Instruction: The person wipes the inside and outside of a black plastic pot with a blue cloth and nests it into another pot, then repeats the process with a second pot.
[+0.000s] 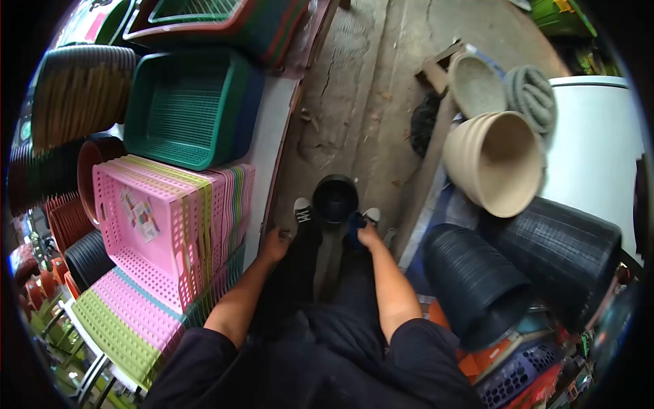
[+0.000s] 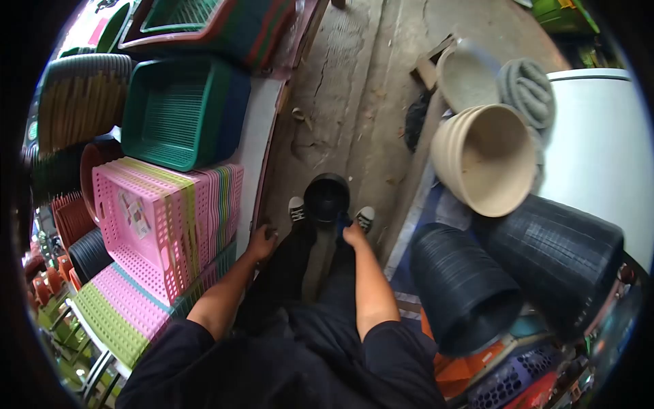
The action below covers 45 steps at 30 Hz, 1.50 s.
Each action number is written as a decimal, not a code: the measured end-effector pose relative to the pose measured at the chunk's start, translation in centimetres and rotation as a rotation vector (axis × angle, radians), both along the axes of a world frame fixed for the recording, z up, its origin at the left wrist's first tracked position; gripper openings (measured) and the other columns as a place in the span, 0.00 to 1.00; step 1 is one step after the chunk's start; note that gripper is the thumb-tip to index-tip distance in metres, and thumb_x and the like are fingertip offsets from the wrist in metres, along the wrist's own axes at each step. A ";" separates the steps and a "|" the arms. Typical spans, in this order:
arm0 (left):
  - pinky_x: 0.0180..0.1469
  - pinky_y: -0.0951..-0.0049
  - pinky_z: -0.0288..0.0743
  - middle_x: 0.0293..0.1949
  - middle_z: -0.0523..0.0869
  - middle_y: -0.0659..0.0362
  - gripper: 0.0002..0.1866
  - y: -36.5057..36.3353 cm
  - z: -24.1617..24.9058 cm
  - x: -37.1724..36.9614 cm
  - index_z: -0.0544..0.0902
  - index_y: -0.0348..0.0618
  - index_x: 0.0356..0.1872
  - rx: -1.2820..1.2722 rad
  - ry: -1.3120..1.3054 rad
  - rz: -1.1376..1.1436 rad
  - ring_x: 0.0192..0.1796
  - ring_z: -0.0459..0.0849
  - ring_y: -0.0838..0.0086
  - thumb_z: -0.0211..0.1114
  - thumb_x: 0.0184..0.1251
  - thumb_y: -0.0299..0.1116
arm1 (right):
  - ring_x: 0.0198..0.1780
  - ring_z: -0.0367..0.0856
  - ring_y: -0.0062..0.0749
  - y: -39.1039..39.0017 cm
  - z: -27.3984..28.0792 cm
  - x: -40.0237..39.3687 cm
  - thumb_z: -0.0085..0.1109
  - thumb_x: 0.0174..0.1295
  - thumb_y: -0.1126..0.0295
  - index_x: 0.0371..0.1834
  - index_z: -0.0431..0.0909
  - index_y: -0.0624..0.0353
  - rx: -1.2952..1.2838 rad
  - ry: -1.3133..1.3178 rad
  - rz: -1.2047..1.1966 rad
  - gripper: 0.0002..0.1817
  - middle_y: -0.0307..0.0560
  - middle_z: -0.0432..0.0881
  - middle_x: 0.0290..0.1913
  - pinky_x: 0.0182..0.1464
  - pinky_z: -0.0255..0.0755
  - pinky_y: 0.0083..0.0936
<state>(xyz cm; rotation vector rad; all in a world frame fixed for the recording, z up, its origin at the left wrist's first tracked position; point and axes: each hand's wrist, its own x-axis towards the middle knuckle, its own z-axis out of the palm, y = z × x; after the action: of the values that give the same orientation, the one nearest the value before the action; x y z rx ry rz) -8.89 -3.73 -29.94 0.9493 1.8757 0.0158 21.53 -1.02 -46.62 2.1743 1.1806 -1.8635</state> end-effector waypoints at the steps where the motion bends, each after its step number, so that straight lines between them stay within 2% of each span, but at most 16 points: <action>1: 0.55 0.62 0.74 0.47 0.84 0.44 0.19 0.5 -1.1 0.4 0.79 0.38 0.53 -0.024 -0.010 0.068 0.53 0.82 0.54 0.64 0.65 0.38 | 0.64 0.72 0.55 3.0 2.6 -0.6 0.50 0.53 0.68 0.63 0.68 0.69 -0.110 -0.003 0.122 0.32 0.69 0.75 0.59 0.65 0.65 0.37; 3: 0.55 0.63 0.74 0.47 0.84 0.45 0.19 1.1 -5.3 0.9 0.79 0.39 0.53 -0.066 -0.039 0.088 0.53 0.83 0.54 0.64 0.65 0.39 | 0.64 0.72 0.55 4.8 1.1 -1.7 0.49 0.53 0.69 0.64 0.67 0.68 -0.161 -0.009 0.151 0.32 0.69 0.74 0.59 0.65 0.64 0.36; 6: 0.52 0.61 0.75 0.46 0.84 0.44 0.19 -0.9 -14.8 0.8 0.77 0.39 0.53 0.017 -0.067 0.037 0.50 0.84 0.57 0.64 0.64 0.38 | 0.64 0.71 0.56 4.1 -7.1 -2.5 0.48 0.56 0.69 0.68 0.61 0.68 -0.083 0.016 0.101 0.34 0.70 0.71 0.62 0.65 0.64 0.40; 7: 0.53 0.60 0.75 0.46 0.84 0.44 0.20 0.0 -15.9 1.1 0.76 0.40 0.53 -0.059 -0.102 0.017 0.51 0.83 0.55 0.64 0.64 0.39 | 0.64 0.70 0.57 4.1 -8.2 -2.7 0.49 0.56 0.70 0.70 0.57 0.68 -0.044 -0.023 0.128 0.35 0.70 0.69 0.63 0.66 0.63 0.41; 9: 0.54 0.57 0.74 0.45 0.83 0.43 0.20 3.2 -19.1 1.5 0.75 0.40 0.54 -0.121 -0.047 -0.070 0.51 0.82 0.52 0.64 0.64 0.39 | 0.62 0.70 0.62 5.0 -9.4 -3.8 0.51 0.57 0.73 0.67 0.58 0.71 0.035 -0.225 0.133 0.32 0.71 0.69 0.62 0.64 0.64 0.44; 13: 0.51 0.53 0.74 0.44 0.83 0.42 0.20 4.5 -25.3 2.9 0.75 0.40 0.51 -0.111 0.097 -0.144 0.50 0.81 0.47 0.67 0.61 0.36 | 0.57 0.71 0.63 6.0 -11.0 -4.2 0.54 0.55 0.74 0.58 0.65 0.71 0.123 -0.275 0.092 0.25 0.69 0.71 0.56 0.61 0.66 0.45; 15: 0.45 0.61 0.77 0.38 0.85 0.48 0.16 4.4 -27.0 3.9 0.76 0.38 0.46 -0.046 0.126 -0.028 0.41 0.85 0.57 0.68 0.60 0.33 | 0.54 0.73 0.61 5.8 -11.4 -4.6 0.55 0.55 0.74 0.51 0.67 0.68 0.226 -0.387 0.089 0.20 0.66 0.73 0.51 0.58 0.68 0.46; 16: 0.45 0.64 0.77 0.37 0.85 0.50 0.16 4.2 -27.7 4.4 0.76 0.37 0.44 -0.025 0.115 0.061 0.40 0.85 0.61 0.70 0.59 0.32 | 0.56 0.73 0.59 6.0 -11.3 -4.6 0.55 0.55 0.74 0.52 0.67 0.68 0.177 -0.401 0.101 0.20 0.66 0.73 0.52 0.58 0.68 0.45; 17: 0.45 0.64 0.77 0.37 0.85 0.50 0.16 3.9 -28.1 4.8 0.76 0.37 0.44 -0.031 0.107 0.066 0.40 0.85 0.61 0.70 0.59 0.32 | 0.56 0.73 0.59 6.2 -11.1 -4.8 0.55 0.55 0.74 0.52 0.67 0.68 0.172 -0.408 0.107 0.20 0.66 0.73 0.52 0.58 0.68 0.45; 19: 0.44 0.66 0.77 0.35 0.85 0.51 0.16 4.3 -27.9 5.6 0.76 0.37 0.43 -0.067 0.154 0.259 0.39 0.85 0.64 0.70 0.58 0.32 | 0.57 0.72 0.58 6.5 -10.7 -5.3 0.55 0.56 0.73 0.51 0.67 0.68 0.108 -0.410 0.082 0.20 0.65 0.73 0.52 0.59 0.68 0.45; 20: 0.45 0.63 0.77 0.34 0.86 0.49 0.14 3.9 -28.6 5.8 0.78 0.36 0.42 -0.035 0.184 0.336 0.40 0.86 0.59 0.69 0.57 0.29 | 0.58 0.72 0.57 6.8 -10.4 -5.6 0.56 0.56 0.74 0.52 0.68 0.68 0.055 -0.428 0.083 0.20 0.64 0.73 0.52 0.60 0.67 0.44; 24: 0.45 0.63 0.77 0.36 0.86 0.49 0.12 5.1 -28.0 6.3 0.79 0.36 0.42 -0.113 0.227 0.342 0.40 0.85 0.58 0.68 0.57 0.27 | 0.59 0.71 0.56 6.1 -10.5 -5.4 0.55 0.56 0.76 0.52 0.68 0.68 0.089 -0.408 0.105 0.19 0.63 0.72 0.54 0.61 0.66 0.42; 29: 0.48 0.61 0.76 0.40 0.85 0.48 0.10 5.7 -28.2 6.1 0.81 0.38 0.41 0.006 0.232 0.261 0.43 0.84 0.55 0.66 0.56 0.25 | 0.59 0.71 0.56 6.1 -10.6 -4.7 0.54 0.56 0.77 0.53 0.68 0.68 0.084 -0.360 0.121 0.20 0.64 0.72 0.54 0.61 0.66 0.42; 35: 0.51 0.58 0.74 0.38 0.84 0.48 0.09 5.5 -27.4 5.4 0.80 0.38 0.40 0.030 0.227 0.180 0.45 0.82 0.53 0.64 0.58 0.27 | 0.60 0.71 0.56 4.5 -10.2 -4.9 0.54 0.56 0.78 0.55 0.68 0.69 0.106 -0.335 0.107 0.22 0.63 0.72 0.55 0.62 0.66 0.41; 39: 0.50 0.58 0.74 0.38 0.84 0.48 0.09 4.9 -26.8 5.8 0.78 0.38 0.39 0.050 0.214 0.249 0.45 0.82 0.52 0.64 0.58 0.28 | 0.60 0.71 0.55 4.2 -9.3 -4.7 0.55 0.56 0.76 0.57 0.69 0.67 0.143 -0.270 0.088 0.23 0.61 0.72 0.57 0.62 0.67 0.41; 45: 0.45 0.65 0.73 0.35 0.81 0.51 0.12 4.8 -23.7 5.5 0.76 0.37 0.40 0.100 0.075 0.335 0.38 0.81 0.62 0.66 0.58 0.30 | 0.60 0.71 0.56 5.1 -5.2 -3.4 0.57 0.58 0.74 0.58 0.70 0.64 0.158 -0.277 0.157 0.22 0.61 0.71 0.57 0.61 0.67 0.41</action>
<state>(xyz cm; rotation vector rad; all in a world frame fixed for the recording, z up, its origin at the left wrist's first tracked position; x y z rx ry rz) -3.42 1.09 -53.65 0.7001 2.1010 0.2807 18.14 4.08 -51.81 2.2487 1.4294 -1.3980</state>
